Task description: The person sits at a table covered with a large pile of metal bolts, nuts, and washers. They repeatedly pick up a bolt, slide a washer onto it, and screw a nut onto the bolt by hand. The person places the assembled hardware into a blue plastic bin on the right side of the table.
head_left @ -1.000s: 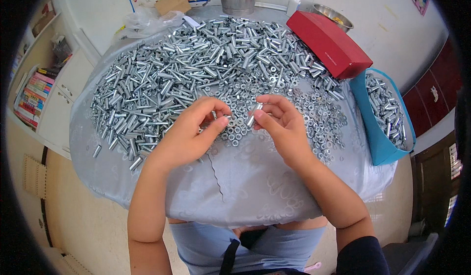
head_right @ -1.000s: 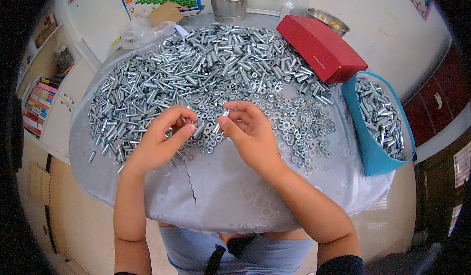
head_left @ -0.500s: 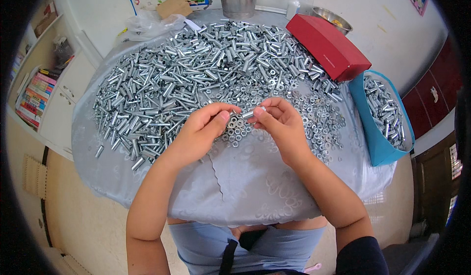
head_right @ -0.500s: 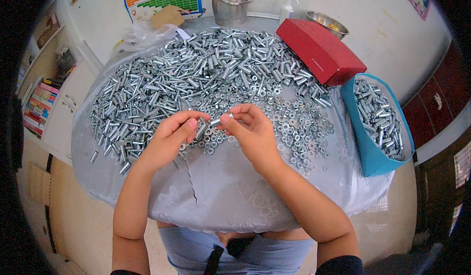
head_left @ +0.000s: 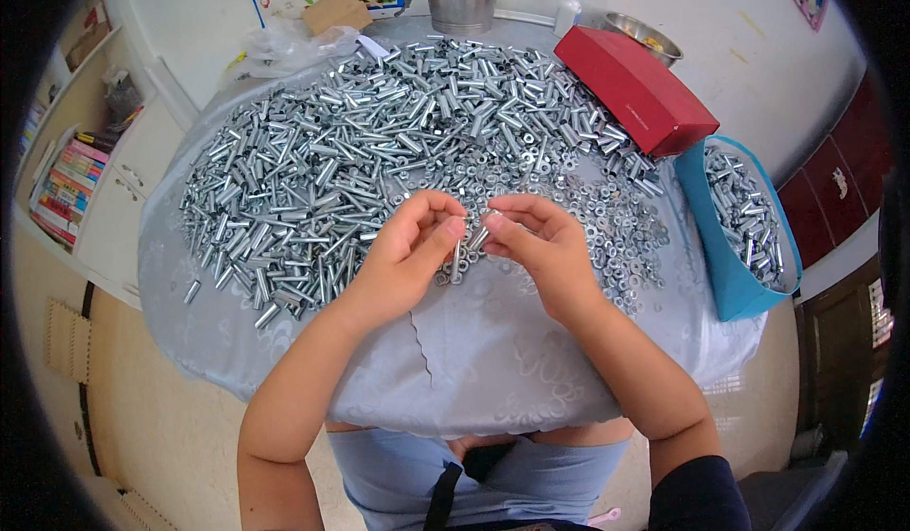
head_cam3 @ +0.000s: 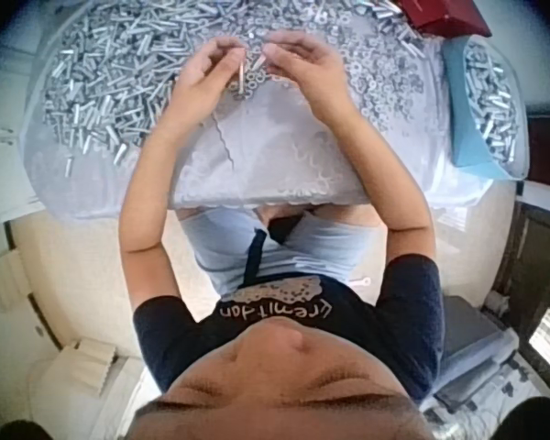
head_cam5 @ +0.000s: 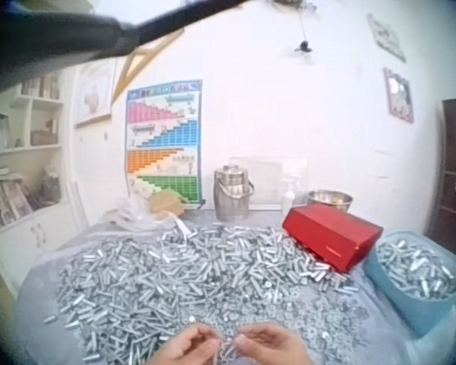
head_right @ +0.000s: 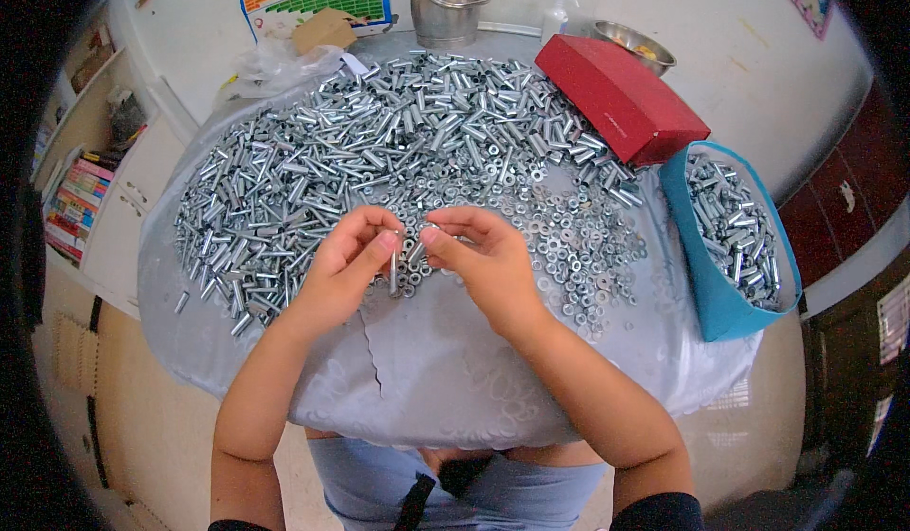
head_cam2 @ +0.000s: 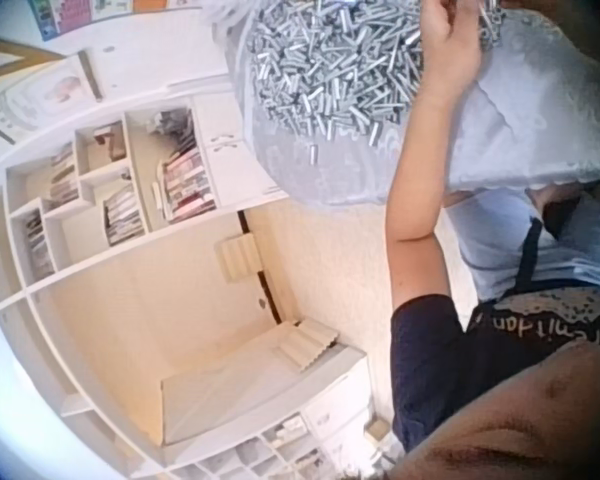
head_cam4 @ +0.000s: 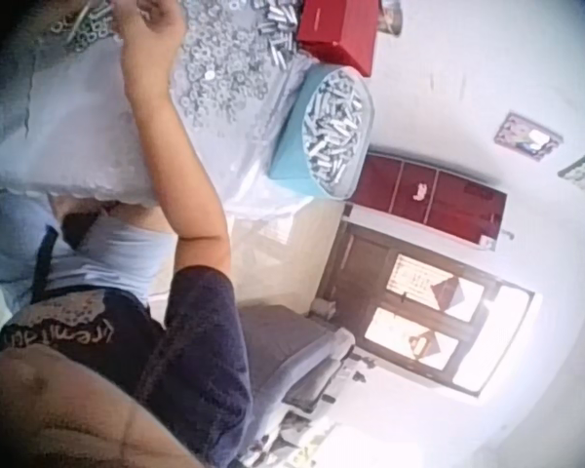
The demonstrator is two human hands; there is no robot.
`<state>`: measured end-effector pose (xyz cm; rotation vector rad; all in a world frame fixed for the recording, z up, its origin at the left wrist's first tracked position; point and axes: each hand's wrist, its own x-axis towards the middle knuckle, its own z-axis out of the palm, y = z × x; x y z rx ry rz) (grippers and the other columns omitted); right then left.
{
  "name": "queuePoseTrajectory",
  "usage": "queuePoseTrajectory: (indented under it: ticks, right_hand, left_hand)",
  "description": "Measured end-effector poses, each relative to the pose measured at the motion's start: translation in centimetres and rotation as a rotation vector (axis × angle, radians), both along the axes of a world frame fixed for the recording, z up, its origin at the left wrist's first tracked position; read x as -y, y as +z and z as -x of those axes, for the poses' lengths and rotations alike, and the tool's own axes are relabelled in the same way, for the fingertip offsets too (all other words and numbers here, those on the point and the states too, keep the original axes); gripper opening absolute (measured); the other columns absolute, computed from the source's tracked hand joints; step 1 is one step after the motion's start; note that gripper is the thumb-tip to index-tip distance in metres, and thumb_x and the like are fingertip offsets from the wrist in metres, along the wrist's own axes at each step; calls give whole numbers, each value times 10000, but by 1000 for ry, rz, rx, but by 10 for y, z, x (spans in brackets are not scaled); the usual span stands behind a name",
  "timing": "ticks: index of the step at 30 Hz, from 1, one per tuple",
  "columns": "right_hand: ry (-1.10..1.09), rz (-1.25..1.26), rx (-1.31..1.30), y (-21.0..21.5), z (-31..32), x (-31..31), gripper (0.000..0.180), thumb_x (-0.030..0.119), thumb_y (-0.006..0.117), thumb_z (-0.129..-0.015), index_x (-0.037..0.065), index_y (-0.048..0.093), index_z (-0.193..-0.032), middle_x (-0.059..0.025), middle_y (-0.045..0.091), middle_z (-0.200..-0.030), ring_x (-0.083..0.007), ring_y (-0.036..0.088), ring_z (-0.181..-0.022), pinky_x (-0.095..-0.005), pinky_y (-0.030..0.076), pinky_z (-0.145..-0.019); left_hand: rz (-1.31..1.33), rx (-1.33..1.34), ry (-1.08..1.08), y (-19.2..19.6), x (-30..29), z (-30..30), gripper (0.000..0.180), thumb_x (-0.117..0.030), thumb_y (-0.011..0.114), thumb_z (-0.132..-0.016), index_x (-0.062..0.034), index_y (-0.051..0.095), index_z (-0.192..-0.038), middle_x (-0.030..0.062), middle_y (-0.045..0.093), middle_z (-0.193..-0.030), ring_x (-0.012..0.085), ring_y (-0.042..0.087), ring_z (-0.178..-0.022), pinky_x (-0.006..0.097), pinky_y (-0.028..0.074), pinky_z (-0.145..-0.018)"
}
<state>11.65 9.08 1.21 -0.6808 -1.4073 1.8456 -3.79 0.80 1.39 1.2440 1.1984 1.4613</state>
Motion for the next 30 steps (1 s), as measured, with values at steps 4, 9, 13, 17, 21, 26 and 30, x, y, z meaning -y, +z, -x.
queuePoseTrajectory:
  ticks: [4,9,13,17,21,26,30]
  right_hand:
    - [-13,96,-13,5,1,0,270,127,627,-814,-2,540,-1033,-70,603,-910,-146,589,-797,-272,498,-751]
    - [-66,177,-4,4,1,-1,236,128,621,-820,-3,538,-998,-80,603,-892,-160,602,-798,-274,507,-737]
    - [-60,218,-30,4,3,2,201,115,599,-835,5,527,-987,-77,598,-883,-172,606,-815,-295,514,-763]
    - [-35,224,-65,2,3,1,169,106,584,-843,9,523,-968,-83,600,-895,-190,611,-856,-303,512,-782]
    - [2,225,-57,4,2,2,142,100,575,-849,10,519,-944,-95,596,-910,-206,612,-891,-300,510,-792]
    - [-14,200,-53,3,2,3,126,91,571,-851,10,517,-931,-92,595,-900,-201,614,-889,-294,512,-788]
    - [-14,188,-92,3,3,3,119,84,581,-844,18,521,-923,-81,599,-885,-183,614,-860,-277,511,-766]
  left_hand:
    - [-115,-61,193,-4,-3,5,188,-140,484,-907,-33,512,-1059,-12,502,-797,56,464,-701,195,393,-645]
    - [-144,-77,285,-3,-6,11,190,-138,483,-908,-23,560,-1039,2,541,-789,62,495,-708,199,404,-649]
    - [-134,-44,286,-6,-7,10,175,-128,489,-904,-20,550,-1028,15,559,-803,82,548,-746,208,433,-685]
    - [-135,-46,301,-5,-7,10,165,-119,505,-895,-12,546,-1015,33,576,-839,104,585,-771,219,456,-699]
    - [-169,-38,335,-5,-7,11,166,-115,521,-888,-5,548,-1009,56,599,-870,119,601,-781,227,470,-709]
    - [-159,-22,308,-2,-6,8,172,-82,569,-855,9,577,-1001,60,623,-887,117,604,-819,227,475,-730]
    - [-64,-31,224,1,-2,3,220,-55,646,-789,11,627,-998,95,643,-965,108,605,-854,216,470,-767]
